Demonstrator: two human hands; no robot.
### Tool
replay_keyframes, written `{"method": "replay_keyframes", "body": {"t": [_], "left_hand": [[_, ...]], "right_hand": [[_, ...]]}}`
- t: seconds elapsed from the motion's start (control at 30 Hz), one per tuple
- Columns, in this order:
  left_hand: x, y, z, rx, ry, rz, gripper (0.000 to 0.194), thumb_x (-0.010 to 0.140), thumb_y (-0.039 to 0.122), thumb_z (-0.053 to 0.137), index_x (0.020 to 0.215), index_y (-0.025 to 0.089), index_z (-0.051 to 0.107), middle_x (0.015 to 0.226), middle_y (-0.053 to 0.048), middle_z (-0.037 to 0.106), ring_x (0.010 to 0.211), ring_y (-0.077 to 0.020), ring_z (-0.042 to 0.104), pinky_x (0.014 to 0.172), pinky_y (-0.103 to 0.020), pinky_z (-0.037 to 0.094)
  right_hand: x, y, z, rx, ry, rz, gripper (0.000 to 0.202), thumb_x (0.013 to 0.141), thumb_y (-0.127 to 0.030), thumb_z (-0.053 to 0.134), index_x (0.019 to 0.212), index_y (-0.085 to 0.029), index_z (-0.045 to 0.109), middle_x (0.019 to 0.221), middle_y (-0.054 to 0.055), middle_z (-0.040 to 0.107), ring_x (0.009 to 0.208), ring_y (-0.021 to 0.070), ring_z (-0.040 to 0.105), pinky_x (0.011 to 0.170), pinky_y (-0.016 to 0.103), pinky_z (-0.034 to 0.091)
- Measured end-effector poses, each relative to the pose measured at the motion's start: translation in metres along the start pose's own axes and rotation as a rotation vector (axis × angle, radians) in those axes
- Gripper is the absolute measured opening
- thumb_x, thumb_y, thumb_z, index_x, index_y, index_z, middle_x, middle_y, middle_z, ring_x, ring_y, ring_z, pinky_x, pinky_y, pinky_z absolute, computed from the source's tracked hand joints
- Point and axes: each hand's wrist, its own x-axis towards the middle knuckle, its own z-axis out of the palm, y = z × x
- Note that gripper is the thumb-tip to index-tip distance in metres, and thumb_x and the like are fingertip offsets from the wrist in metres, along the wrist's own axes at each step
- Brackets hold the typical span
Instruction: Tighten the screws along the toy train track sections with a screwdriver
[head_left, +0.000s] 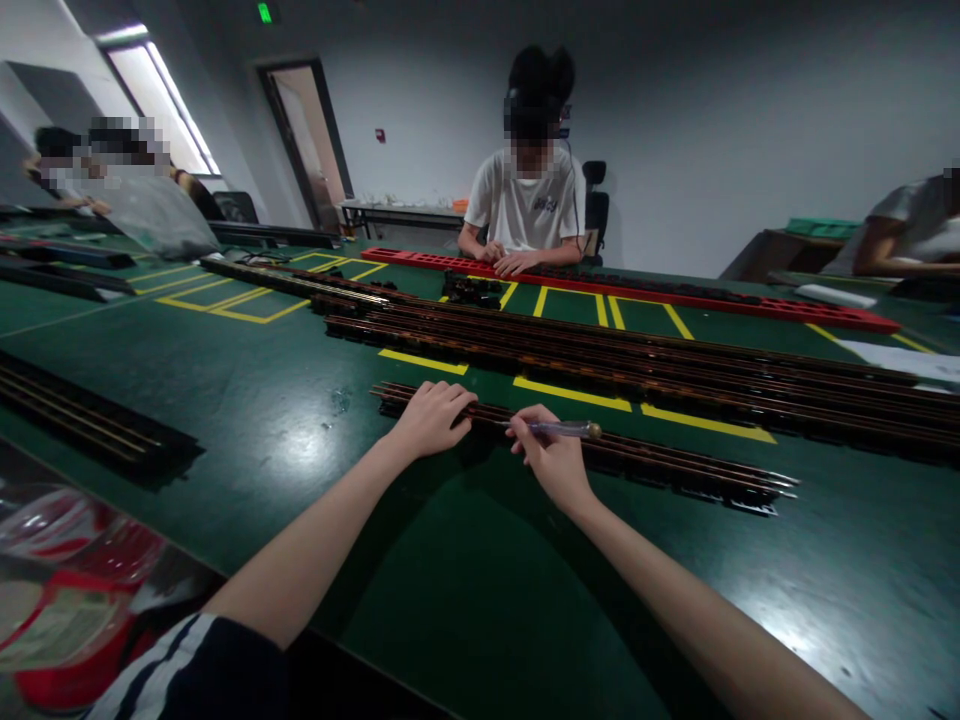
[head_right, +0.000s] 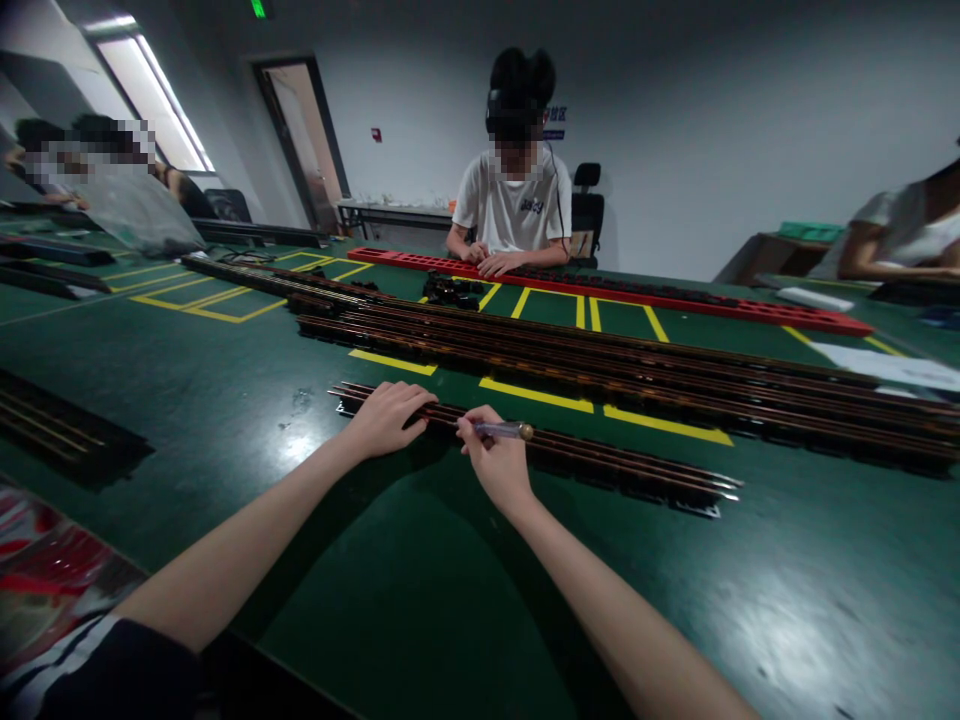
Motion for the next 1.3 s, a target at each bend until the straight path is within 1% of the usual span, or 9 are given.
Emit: {"method": "replay_keyframes", "body": {"t": [0.23,0.47,0.63,0.73,0.87,1.07,1.3], "left_hand": [[0.0002,0.0,0.0002,0.0,0.008,-0.001,0.03,0.086,0.026,0.047,0.112,0.017,0.06,0.108,-0.009,0.066,0.094,-0.0242,0.058,0.081,-0.038,0.041],[0.0004,0.001,-0.0005,-0.008,-0.01,-0.014,0.031,0.086,0.027,0.047,0.112,0.015,0.059,0.109,-0.009,0.066,0.094,-0.0244,0.058,0.082,-0.038,0.041],[0.0007,0.0015,-0.0009,-0.014,-0.011,-0.017,0.031,0.086,0.028,0.048,0.112,0.015,0.059,0.109,-0.01,0.066,0.094,-0.0246,0.058,0.082,-0.038,0.041],[0.0006,0.0016,-0.0007,-0.014,0.004,-0.014,0.03,0.086,0.028,0.048,0.111,0.016,0.06,0.108,-0.009,0.066,0.093,-0.0241,0.058,0.081,-0.038,0.041],[0.0003,0.0005,-0.0008,-0.007,-0.006,-0.009,0.03,0.086,0.028,0.047,0.112,0.016,0.059,0.108,-0.009,0.066,0.093,-0.0237,0.058,0.081,-0.037,0.041],[-0.0011,-0.0032,-0.0028,0.082,-0.002,0.032,0.031,0.086,0.028,0.045,0.112,0.017,0.06,0.105,-0.009,0.066,0.092,-0.0243,0.059,0.078,-0.037,0.04],[-0.0018,-0.0041,-0.0051,0.121,-0.031,0.013,0.032,0.087,0.027,0.045,0.114,0.016,0.059,0.106,-0.01,0.066,0.094,-0.0259,0.059,0.079,-0.039,0.039]], "right_hand": [[-0.0001,-0.0009,-0.0006,-0.007,0.062,-0.005,0.029,0.087,-0.046,0.053,0.077,-0.019,0.055,0.067,0.003,0.064,0.052,0.013,0.06,0.041,0.021,0.043],[-0.001,0.0004,-0.0018,-0.037,0.123,-0.008,0.027,0.088,-0.043,0.052,0.075,-0.019,0.055,0.064,0.002,0.064,0.049,0.0128,0.059,0.042,0.021,0.044],[-0.0007,0.0013,-0.0021,-0.056,0.083,0.0,0.03,0.088,-0.046,0.052,0.076,-0.019,0.056,0.063,0.002,0.064,0.05,0.0134,0.06,0.042,0.021,0.044],[-0.0008,0.0006,-0.0023,-0.055,0.086,-0.002,0.031,0.088,-0.048,0.051,0.076,-0.019,0.056,0.064,0.002,0.065,0.049,0.0133,0.06,0.041,0.021,0.044],[-0.0008,-0.0007,-0.0025,-0.053,0.085,-0.006,0.032,0.088,-0.049,0.051,0.076,-0.02,0.056,0.064,0.003,0.065,0.049,0.0132,0.06,0.041,0.021,0.043],[-0.0011,-0.0011,-0.0017,-0.037,0.059,-0.023,0.032,0.088,-0.049,0.052,0.077,-0.02,0.056,0.067,0.003,0.066,0.05,0.0131,0.06,0.042,0.022,0.044],[-0.0013,-0.0002,-0.0019,-0.036,0.046,-0.03,0.031,0.089,-0.048,0.052,0.078,-0.019,0.057,0.069,0.003,0.066,0.051,0.0129,0.059,0.042,0.022,0.043]]}}
